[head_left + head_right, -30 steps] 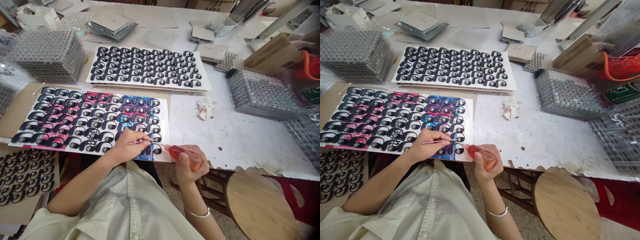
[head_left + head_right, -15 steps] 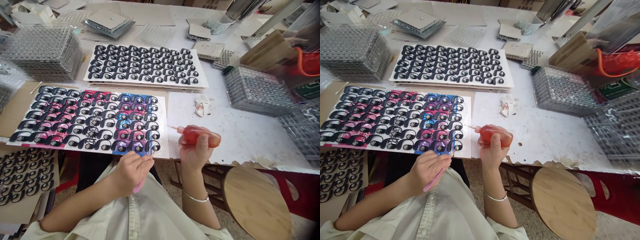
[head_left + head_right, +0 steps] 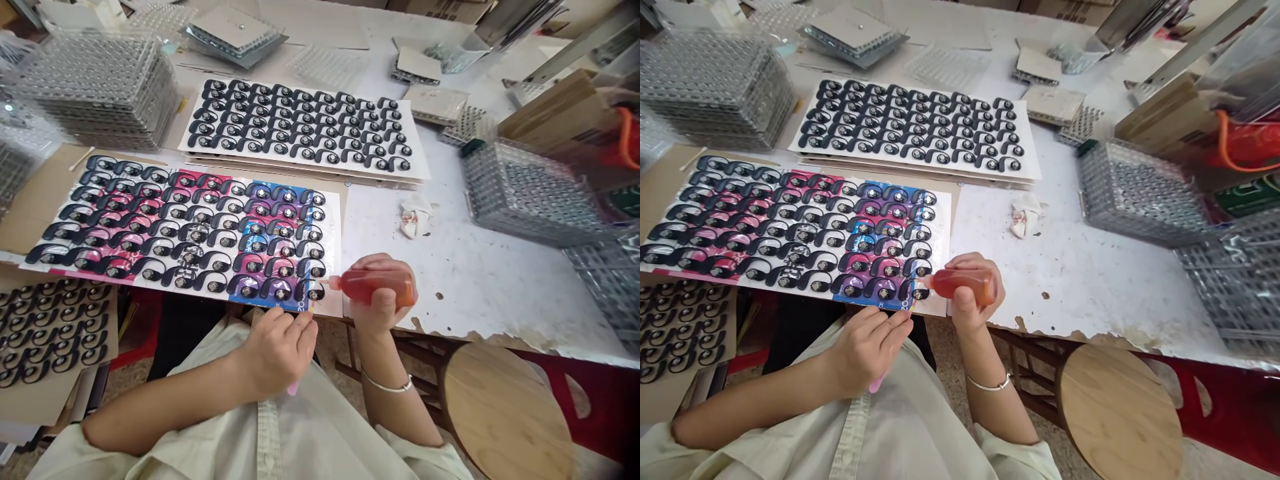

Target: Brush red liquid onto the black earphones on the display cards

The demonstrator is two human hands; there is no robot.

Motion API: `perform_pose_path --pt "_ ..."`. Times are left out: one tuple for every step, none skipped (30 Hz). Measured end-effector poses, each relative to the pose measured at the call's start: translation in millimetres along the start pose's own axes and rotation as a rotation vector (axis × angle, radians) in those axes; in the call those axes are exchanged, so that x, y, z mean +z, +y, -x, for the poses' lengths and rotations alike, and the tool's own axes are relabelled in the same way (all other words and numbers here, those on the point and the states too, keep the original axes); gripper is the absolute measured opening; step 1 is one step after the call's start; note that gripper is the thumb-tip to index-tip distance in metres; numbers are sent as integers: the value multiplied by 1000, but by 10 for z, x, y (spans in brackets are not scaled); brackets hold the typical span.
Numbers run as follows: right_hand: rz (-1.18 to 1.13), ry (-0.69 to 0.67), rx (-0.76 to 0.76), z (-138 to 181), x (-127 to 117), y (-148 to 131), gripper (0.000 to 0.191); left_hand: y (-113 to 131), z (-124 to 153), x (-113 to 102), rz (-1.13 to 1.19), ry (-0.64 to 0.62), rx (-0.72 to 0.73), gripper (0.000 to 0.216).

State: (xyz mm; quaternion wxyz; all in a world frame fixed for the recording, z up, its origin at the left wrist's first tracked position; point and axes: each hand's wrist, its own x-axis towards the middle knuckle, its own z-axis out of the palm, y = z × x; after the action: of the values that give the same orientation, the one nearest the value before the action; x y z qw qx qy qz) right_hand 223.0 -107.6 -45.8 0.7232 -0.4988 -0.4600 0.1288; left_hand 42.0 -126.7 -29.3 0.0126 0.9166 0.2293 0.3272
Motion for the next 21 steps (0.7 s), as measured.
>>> perform_pose_path --pt "15 -29 -7 21 -7 -4 39 10 2 5 -8 -1 11 17" --pt "32 -51 -17 40 -16 -9 38 19 -1 7 -16 -2 19 17" --pt "49 -67 -25 55 -24 -13 38 26 -8 5 -25 1 24 17" --pt "63 -75 -36 66 -33 -15 37 33 -18 1 -37 4 29 17" --pt "72 -75 -50 75 -41 -15 36 39 -28 -4 -49 5 34 17" --pt "76 -71 -65 81 -49 -13 34 46 -38 -8 -59 4 37 16" --pt "71 -67 -80 87 -57 -8 33 52 -45 -11 -68 3 39 16" --pt "60 -67 -93 93 -65 -2 31 57 -50 -12 -74 5 39 16" --pt "47 -72 -99 98 -75 5 29 62 -51 -12 -77 7 38 15" --pt "34 -87 -98 104 -84 12 27 66 -51 -11 -80 9 36 15" --pt "24 -106 -90 110 -94 20 25 69 -48 -9 -83 12 33 14" --pt "16 -127 -84 115 -105 27 24 71 -45 -6 -88 15 31 13" --pt "12 -148 -83 120 -114 34 22 73 -42 -4 -92 16 29 13" --pt "12 -167 -86 123 -122 40 21 73 -39 -3 -96 14 26 13" --pt "16 -181 -95 125 -128 45 21 74 -38 -2 -97 14 24 13" --pt "24 -189 -107 127 -133 50 20 74 -37 -1 -96 14 21 14" --pt "34 -192 -118 127 -135 53 20 75 -37 -1 -93 15 20 14" --pt "45 -194 -127 128 -137 55 20 75 -38 -1 -88 15 21 14" --pt "54 -196 -133 129 -137 56 20 76 -38 0 -83 16 21 13" --pt "62 -199 -141 130 -136 58 20 77 -38 1 -81 17 22 13" --pt "69 -202 -152 133 -136 59 20 78 -38 3 -79 19 22 12"
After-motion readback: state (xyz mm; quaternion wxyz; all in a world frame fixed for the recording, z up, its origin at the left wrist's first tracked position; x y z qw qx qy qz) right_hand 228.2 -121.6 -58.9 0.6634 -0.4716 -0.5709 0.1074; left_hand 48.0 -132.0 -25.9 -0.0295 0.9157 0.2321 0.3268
